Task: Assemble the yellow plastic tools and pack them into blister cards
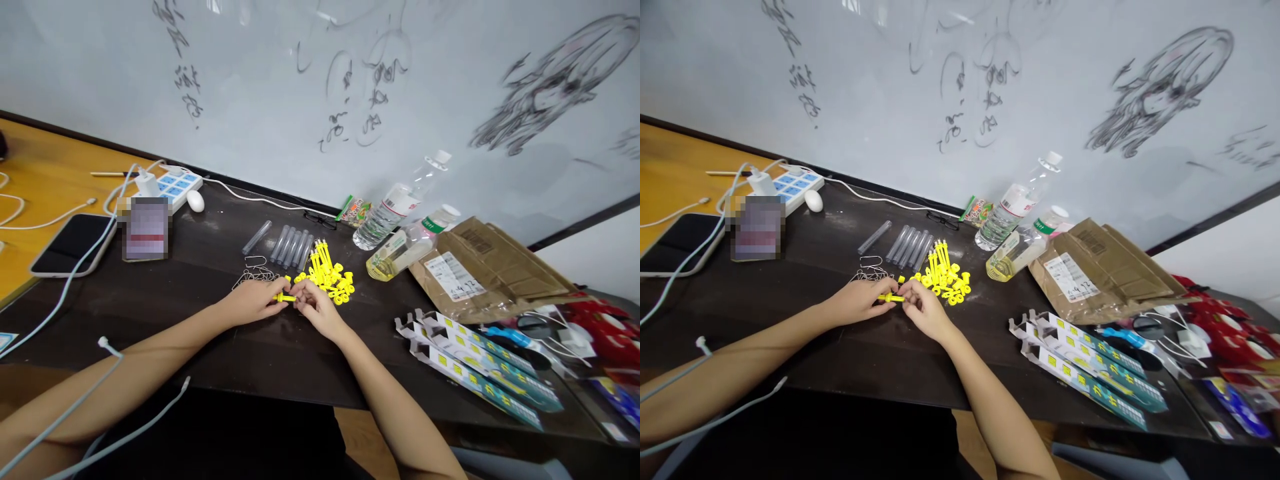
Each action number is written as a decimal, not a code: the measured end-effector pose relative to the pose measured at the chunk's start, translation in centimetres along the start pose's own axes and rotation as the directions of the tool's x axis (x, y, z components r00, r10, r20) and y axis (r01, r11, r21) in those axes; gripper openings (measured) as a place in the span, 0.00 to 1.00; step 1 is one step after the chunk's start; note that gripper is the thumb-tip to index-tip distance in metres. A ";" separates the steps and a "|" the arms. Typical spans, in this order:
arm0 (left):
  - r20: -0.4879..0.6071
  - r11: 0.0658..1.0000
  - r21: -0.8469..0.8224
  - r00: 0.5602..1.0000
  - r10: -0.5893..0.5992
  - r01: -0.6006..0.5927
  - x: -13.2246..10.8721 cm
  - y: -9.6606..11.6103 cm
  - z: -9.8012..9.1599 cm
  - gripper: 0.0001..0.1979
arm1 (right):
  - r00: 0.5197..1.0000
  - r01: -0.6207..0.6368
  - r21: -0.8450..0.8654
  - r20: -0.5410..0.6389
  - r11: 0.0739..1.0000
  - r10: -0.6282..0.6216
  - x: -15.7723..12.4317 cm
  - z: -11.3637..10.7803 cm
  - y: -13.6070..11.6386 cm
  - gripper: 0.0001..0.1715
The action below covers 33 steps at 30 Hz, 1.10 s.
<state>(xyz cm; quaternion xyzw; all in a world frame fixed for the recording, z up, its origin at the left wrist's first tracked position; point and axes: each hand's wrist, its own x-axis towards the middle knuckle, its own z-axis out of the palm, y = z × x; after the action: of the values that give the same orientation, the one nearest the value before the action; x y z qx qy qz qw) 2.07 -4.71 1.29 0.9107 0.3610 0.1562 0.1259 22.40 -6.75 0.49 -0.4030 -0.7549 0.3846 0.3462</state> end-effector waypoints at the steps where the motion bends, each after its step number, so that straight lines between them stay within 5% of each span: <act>1: 0.000 1.000 0.009 1.000 0.008 -0.008 0.0 -0.1 0.1 0.13 | 1.000 -0.006 -0.004 0.005 1.000 0.006 0.0 0.2 -0.1 0.07; 13: -0.001 0.996 -0.006 0.996 0.088 -0.088 -0.2 0.1 0.3 0.18 | 1.000 -0.023 -0.147 0.003 0.989 0.024 0.0 1.5 0.1 0.10; 24: -0.105 0.976 -0.206 0.990 -0.096 0.073 0.3 -1.2 -0.7 0.17 | 0.983 -0.166 -0.004 0.081 0.986 0.166 0.3 -0.7 -0.4 0.07; 27: -0.121 0.836 -0.538 0.972 -0.202 0.107 0.6 -1.5 -1.7 0.15 | 0.949 -0.289 0.132 0.173 0.948 0.265 0.3 -1.1 -0.3 0.08; 30: -0.031 0.517 -0.844 0.948 -0.316 0.144 1.0 -1.6 -2.4 0.17 | 0.903 -0.382 0.276 0.313 0.882 0.294 0.3 -1.3 -0.5 0.09; 33: 0.068 0.204 -0.966 0.920 -0.386 0.157 1.2 -1.5 -2.0 0.18 | 0.874 -0.414 0.379 0.420 0.827 0.245 0.1 -0.6 -0.8 0.12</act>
<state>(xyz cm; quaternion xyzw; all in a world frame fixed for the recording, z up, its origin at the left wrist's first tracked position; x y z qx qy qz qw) 1.29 -2.57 2.82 0.5465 0.3559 0.4029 0.6422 22.58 -6.77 1.53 -0.3602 -0.6096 0.6721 0.2167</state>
